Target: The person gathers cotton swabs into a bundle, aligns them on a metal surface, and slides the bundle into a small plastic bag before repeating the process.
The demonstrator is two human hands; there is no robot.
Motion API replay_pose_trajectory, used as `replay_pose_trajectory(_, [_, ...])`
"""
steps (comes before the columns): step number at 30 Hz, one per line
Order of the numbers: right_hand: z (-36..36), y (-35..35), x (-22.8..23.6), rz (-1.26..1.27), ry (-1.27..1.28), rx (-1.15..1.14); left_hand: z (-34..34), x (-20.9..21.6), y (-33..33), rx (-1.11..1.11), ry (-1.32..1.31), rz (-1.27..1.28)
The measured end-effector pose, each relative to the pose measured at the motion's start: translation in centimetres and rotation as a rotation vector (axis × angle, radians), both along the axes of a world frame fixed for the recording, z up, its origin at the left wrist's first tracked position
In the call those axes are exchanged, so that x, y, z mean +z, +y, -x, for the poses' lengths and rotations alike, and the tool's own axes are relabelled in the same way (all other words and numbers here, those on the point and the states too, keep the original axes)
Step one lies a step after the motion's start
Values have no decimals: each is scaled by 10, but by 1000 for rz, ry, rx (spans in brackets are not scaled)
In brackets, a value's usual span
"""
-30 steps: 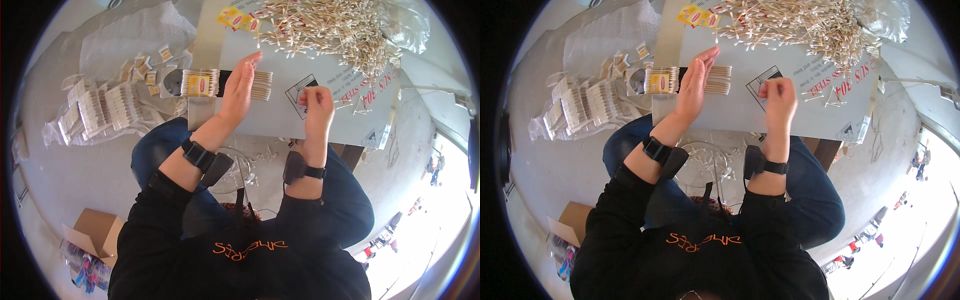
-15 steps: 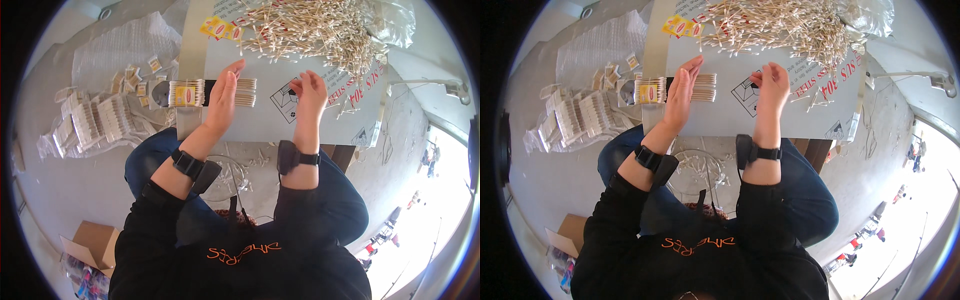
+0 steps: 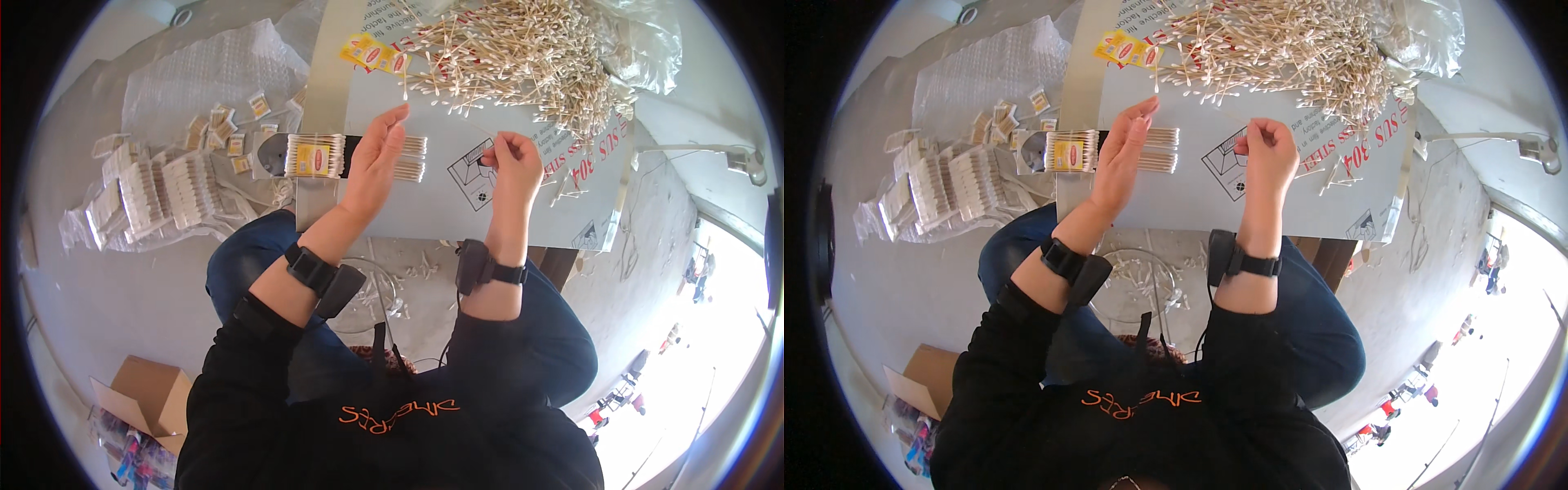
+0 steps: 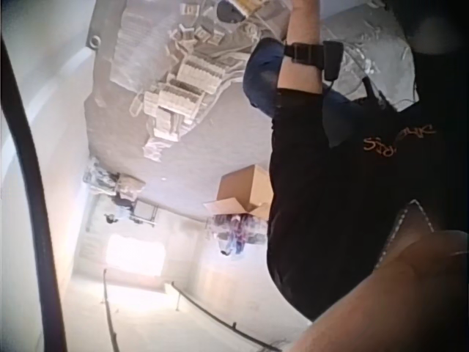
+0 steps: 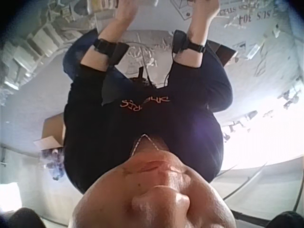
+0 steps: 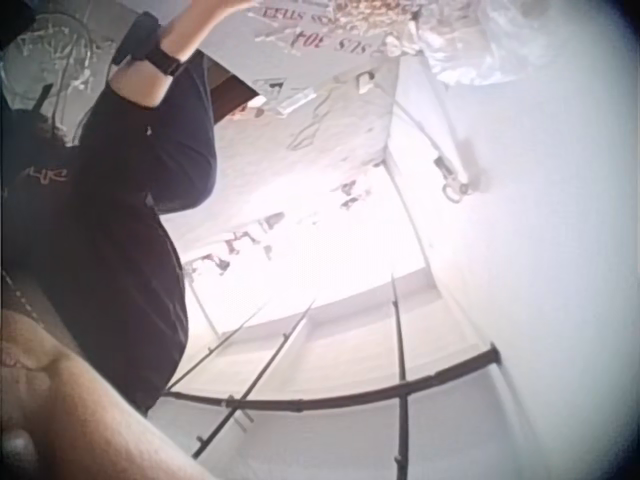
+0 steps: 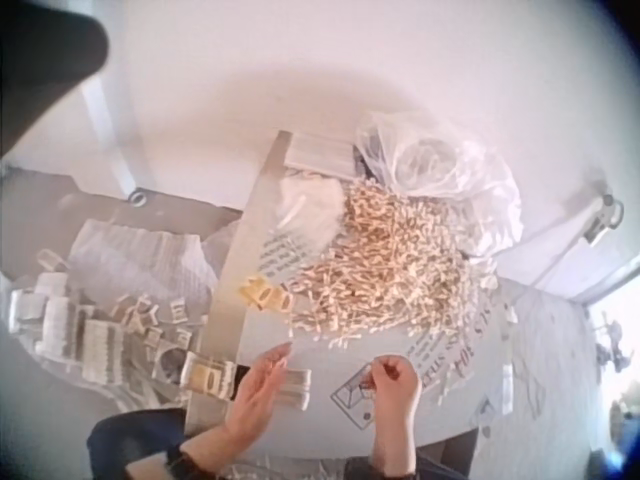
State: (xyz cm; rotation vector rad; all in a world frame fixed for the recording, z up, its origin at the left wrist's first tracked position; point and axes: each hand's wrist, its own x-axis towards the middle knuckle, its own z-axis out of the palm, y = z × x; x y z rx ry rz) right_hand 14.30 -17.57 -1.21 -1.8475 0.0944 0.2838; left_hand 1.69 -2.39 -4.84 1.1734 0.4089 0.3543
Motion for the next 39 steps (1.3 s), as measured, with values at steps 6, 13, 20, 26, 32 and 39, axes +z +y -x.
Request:
replay_pose_trajectory(6, [22, 4, 16, -52, -55, 80, -5, 9, 3, 124, -116, -245])
replay_pose_trajectory(13, [43, 37, 35, -4, -155, 381, -5, 28, 14, 5, -143, -863])
replay_pose_trajectory(20, [59, 50, 18, -335, 24, 332, -1, 25, 12, 47, 114, -146])
replay_pose_trajectory(26, [72, 57, 16, -366, 261, 283, 4, 27, 16, -15, 44, 275])
replay_pose_trajectory(32, [75, 57, 18, -443, 299, 290, 0, 30, 32, 18, -29, 461])
replay_pose_trajectory(39, [77, 58, 20, -457, 355, 316, 2, 30, 32, -47, -26, 501])
